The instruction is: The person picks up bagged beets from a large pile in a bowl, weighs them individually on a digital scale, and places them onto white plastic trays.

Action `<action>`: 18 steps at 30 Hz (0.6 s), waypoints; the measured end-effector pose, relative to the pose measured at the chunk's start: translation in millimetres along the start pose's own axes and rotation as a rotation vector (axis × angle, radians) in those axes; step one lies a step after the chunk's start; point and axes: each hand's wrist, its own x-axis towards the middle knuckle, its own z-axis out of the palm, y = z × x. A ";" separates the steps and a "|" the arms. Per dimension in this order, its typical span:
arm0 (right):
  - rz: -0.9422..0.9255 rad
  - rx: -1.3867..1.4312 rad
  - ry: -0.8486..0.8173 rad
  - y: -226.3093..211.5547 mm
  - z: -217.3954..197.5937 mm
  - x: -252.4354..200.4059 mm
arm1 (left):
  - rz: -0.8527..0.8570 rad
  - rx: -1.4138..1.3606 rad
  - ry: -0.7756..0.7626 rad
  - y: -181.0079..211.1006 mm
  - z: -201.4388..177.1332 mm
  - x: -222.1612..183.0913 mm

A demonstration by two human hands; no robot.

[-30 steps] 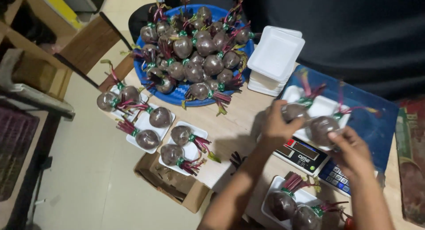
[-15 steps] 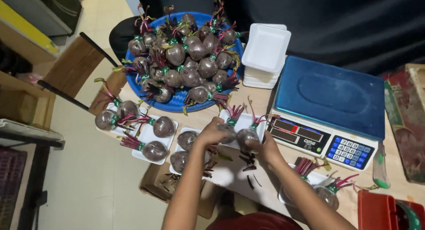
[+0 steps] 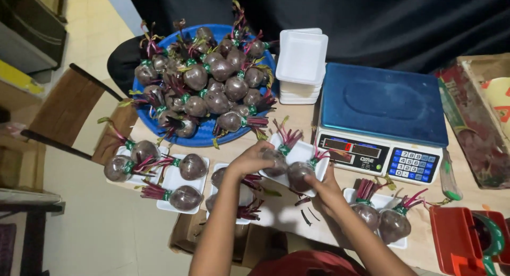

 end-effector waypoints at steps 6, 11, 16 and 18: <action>-0.007 0.380 -0.103 10.8 -32.5 1.3 | 0.108 0.107 -0.168 14.5 7.3 -2.8; 0.035 0.458 -0.147 12.9 -54.1 9.2 | 0.122 0.381 0.049 22.8 -25.6 13.9; 0.045 0.489 -0.118 32.3 -62.5 14.3 | 0.434 1.315 0.784 -62.8 -52.4 109.4; 0.005 0.574 -0.279 30.6 -54.0 14.3 | 0.401 1.497 0.848 -66.7 -60.0 123.0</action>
